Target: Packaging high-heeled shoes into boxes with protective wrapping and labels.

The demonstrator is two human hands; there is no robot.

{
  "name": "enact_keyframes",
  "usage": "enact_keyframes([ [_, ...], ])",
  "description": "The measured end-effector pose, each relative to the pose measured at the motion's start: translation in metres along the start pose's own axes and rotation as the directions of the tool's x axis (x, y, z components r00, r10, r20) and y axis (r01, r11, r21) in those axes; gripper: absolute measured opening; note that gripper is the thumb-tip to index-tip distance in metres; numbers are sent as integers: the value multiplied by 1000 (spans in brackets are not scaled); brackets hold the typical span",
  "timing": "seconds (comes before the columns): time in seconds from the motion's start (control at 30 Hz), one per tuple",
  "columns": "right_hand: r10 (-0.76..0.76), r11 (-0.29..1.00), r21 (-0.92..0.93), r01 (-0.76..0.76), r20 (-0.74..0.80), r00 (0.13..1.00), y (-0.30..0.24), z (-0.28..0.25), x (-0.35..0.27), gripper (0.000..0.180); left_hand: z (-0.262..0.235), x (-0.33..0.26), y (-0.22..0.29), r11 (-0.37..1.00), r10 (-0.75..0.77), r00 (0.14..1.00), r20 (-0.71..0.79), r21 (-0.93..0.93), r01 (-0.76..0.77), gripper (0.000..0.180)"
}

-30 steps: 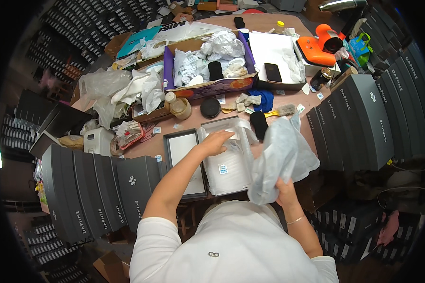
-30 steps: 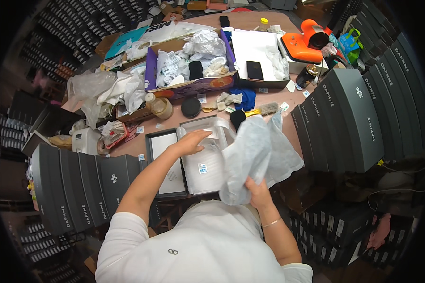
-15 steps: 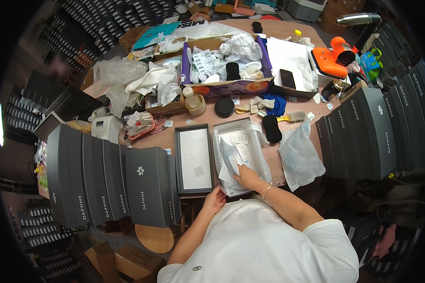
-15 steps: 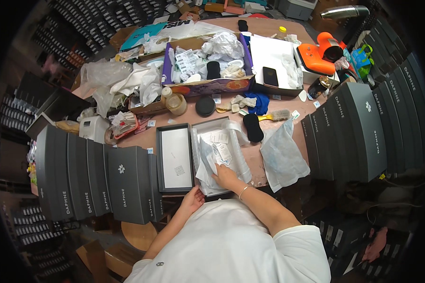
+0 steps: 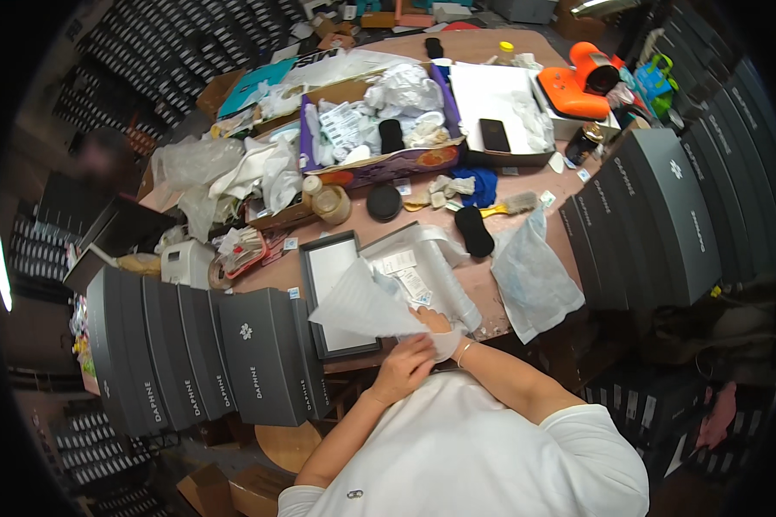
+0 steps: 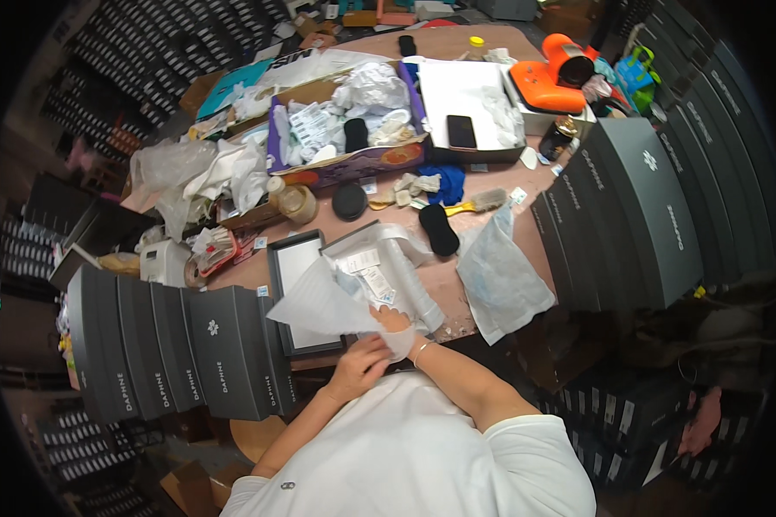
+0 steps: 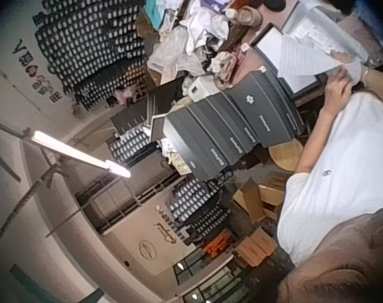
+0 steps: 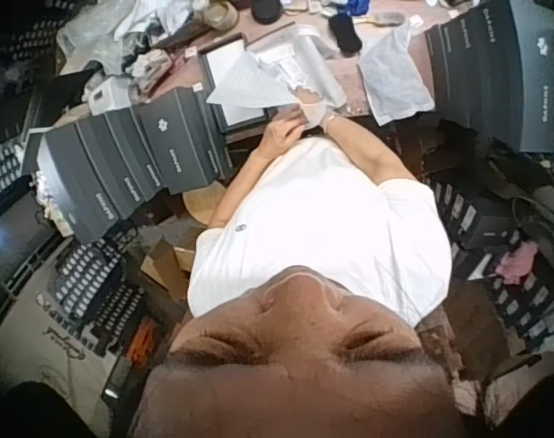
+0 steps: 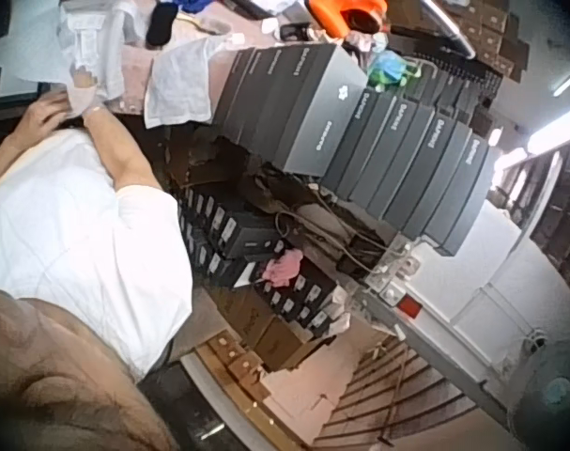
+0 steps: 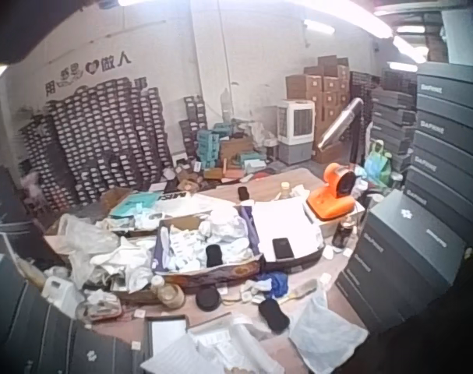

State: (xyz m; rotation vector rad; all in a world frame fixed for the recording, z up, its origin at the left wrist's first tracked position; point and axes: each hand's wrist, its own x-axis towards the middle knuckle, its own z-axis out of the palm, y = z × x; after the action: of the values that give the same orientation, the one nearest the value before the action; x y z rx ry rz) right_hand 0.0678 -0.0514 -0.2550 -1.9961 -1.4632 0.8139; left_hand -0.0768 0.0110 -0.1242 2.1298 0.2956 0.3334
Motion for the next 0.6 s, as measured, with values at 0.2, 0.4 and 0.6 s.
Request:
enact_keyframes([
  [0.2, -4, 965, 250, 79, -288, 958, -42, -102, -50, 46, -11, 14, -50, 844, 71, 993, -94, 536, -10, 29],
  [0.4, 242, 947, 23, -321, -709, 662, 28, -181, -149, 43, 9, 134, -63, 629, -469, 781, 412, 777, -32, 59],
  [0.6, 522, 775, 147, -614, -696, 493, 114, -202, -193, 53, 24, 121, -92, 663, -286, 898, 334, 746, -66, 72],
])
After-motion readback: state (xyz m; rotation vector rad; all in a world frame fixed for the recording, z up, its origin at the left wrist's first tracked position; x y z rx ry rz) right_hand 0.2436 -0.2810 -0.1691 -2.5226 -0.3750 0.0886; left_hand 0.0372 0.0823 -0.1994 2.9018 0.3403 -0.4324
